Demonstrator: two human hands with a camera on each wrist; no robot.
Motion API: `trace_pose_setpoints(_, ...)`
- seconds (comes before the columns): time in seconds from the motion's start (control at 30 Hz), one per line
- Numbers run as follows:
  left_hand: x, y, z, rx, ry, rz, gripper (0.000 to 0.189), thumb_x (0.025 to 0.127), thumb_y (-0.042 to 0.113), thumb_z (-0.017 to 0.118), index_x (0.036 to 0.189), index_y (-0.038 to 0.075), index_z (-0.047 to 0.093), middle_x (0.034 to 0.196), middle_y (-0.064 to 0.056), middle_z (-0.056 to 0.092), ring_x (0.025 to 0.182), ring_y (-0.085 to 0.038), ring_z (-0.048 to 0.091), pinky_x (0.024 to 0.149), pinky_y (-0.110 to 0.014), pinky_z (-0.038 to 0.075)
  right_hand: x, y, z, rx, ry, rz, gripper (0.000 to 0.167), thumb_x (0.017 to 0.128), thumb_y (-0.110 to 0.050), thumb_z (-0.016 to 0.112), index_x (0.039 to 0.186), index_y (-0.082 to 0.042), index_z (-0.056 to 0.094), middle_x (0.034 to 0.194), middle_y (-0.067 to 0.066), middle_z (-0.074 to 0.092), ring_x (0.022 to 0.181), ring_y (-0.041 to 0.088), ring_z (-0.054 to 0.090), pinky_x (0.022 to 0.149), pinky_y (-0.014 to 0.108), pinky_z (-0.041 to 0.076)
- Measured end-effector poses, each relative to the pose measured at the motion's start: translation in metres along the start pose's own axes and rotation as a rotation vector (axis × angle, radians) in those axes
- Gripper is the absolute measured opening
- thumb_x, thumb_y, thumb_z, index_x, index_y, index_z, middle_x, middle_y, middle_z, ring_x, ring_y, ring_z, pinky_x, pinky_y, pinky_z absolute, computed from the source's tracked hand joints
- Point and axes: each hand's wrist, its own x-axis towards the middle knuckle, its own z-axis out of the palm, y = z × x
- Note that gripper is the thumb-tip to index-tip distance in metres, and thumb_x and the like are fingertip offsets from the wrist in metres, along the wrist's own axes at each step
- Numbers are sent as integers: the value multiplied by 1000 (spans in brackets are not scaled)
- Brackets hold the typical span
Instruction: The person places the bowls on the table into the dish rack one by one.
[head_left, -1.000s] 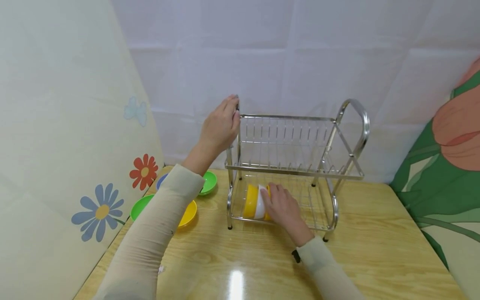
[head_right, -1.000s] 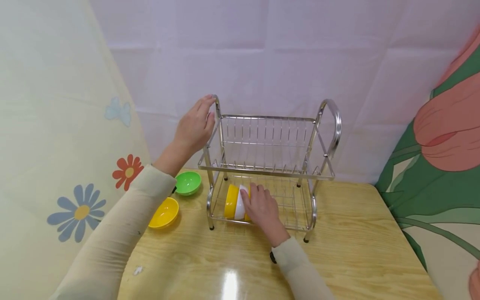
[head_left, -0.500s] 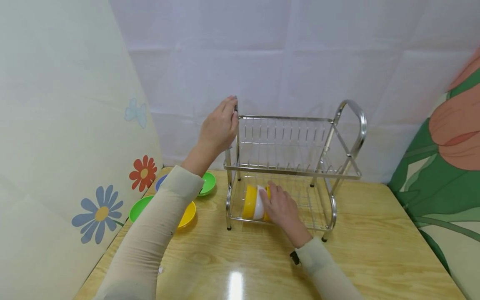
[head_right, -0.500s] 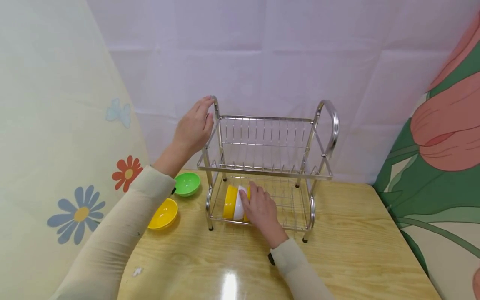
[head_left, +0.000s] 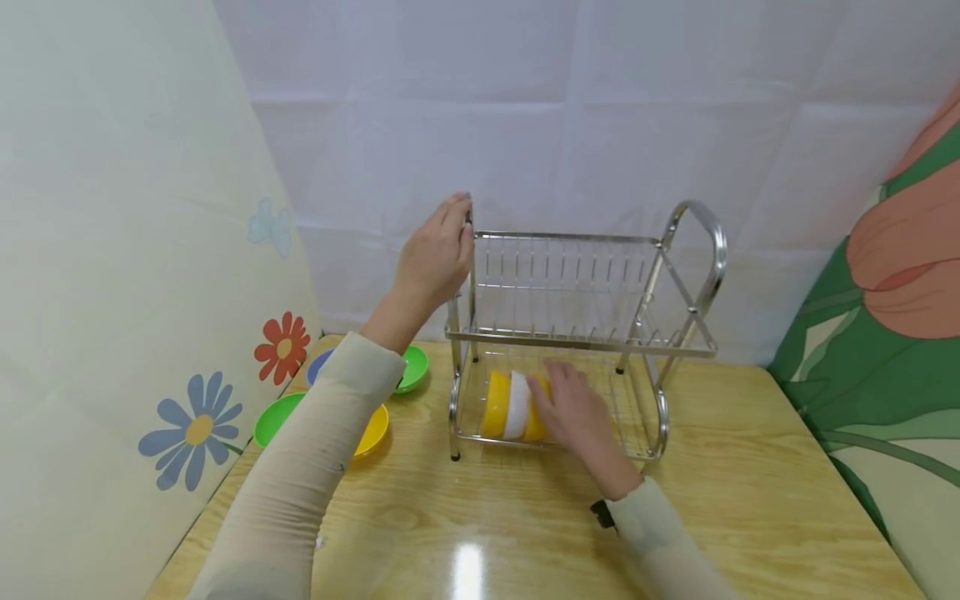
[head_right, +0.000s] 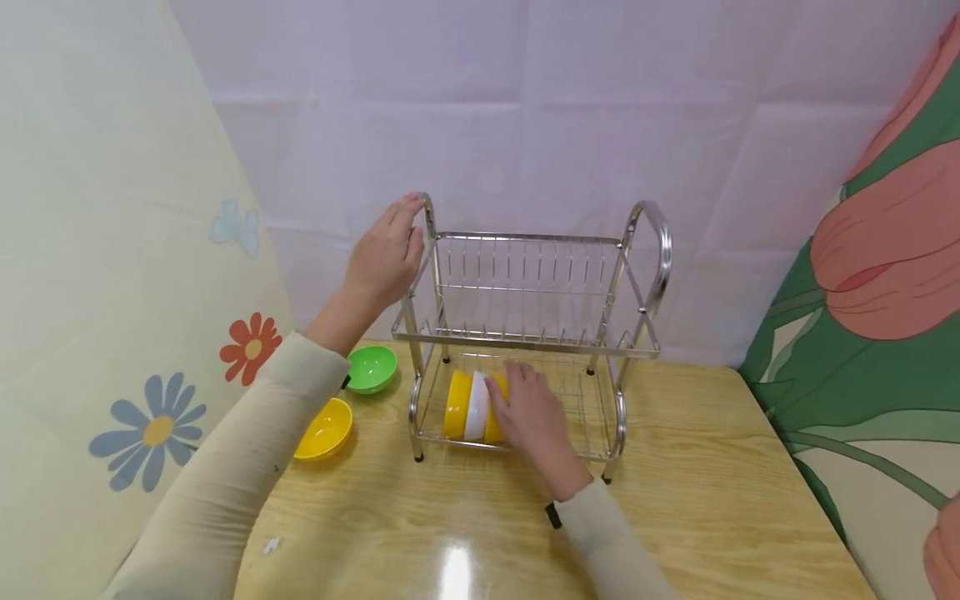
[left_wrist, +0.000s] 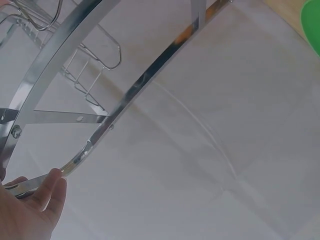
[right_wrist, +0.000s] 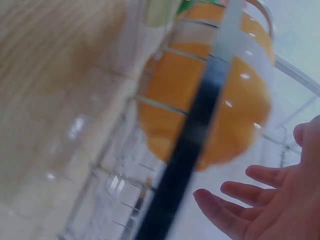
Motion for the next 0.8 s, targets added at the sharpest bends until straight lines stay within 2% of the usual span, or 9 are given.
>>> trace_pose_setpoints(0.1,1,1,0,-6,5,3,47,107,22,38,148,1,46,157,-12,44,144,-26,42,117,-40,39,-5,-1,-15,2,20,-11,64,108,-52,34,150,-4,44,151,22,46,135,43,46,101,65,46)
trace_pose_setpoints(0.27,2,2,0,-13,7,-11,47,107,21,39,149,1,46,157,-11,44,145,-26,41,118,-38,36,-15,1,-37,40,61,-37,64,107,-53,35,152,-7,42,154,19,44,139,42,43,107,64,41)
trace_pose_setpoints(0.4,2,2,1,-18,-9,-16,49,108,23,35,150,1,44,158,-12,42,147,-25,38,120,-36,32,-27,4,-54,89,47,-73,64,107,-53,36,154,-10,40,157,16,42,141,41,41,111,64,37)
trace_pose_setpoints(0.57,1,2,2,-31,-7,-14,49,108,23,35,150,1,44,158,-12,42,148,-24,37,121,-35,32,-46,3,-77,107,38,-148,57,107,-49,41,152,-13,46,152,14,48,129,39,55,99,62,48)
trace_pose_setpoints(0.8,0,0,2,-33,3,-25,48,108,20,37,152,2,41,159,-12,40,148,-25,36,121,-35,30,-66,-3,-107,86,152,-264,44,106,-33,53,145,-13,53,139,11,60,115,32,63,83,54,57)
